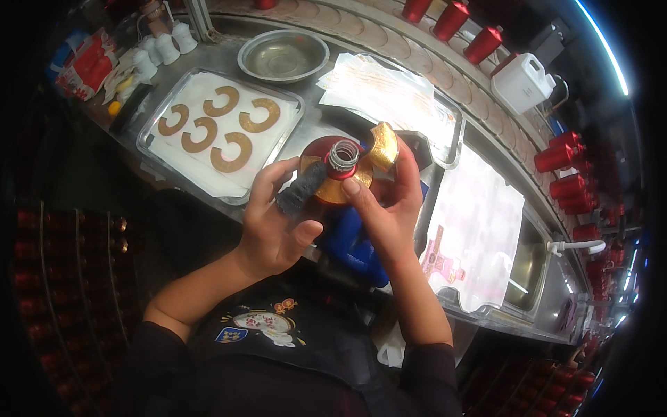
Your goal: The person picks up red cylindrical bottles, wipes them with a blue cloth, and applies gold crescent-shaped labels to the necks. The person handles each bottle one at a time, rotates it to align the label, and smooths it onto the surface.
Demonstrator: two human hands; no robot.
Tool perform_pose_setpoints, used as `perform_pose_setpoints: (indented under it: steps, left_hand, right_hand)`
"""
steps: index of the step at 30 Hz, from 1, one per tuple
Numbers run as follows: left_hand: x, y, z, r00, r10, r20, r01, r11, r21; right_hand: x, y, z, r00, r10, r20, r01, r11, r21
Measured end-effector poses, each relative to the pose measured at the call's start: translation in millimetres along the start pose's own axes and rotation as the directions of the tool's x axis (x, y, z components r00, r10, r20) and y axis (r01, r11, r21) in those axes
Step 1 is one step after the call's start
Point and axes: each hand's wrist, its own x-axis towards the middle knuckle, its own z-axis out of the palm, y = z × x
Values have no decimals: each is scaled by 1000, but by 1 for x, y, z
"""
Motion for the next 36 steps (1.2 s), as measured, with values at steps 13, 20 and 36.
perform_pose_setpoints:
  steps: [13,20,36]
  left_hand:
    - [7,21,8,980,-138,144,69,912,405]
    - [9,21,19,965,-257,-48,261,957,125]
    - [38,-21,-11,821,-320,473,506,790,-345]
  right_hand:
    - [16,15,1,999,-27,40,23,996,91]
    - [12,-1,-7,996,35,78,-42,995,86]
    - [7,-5,-8,996,-13,87,10,999,35]
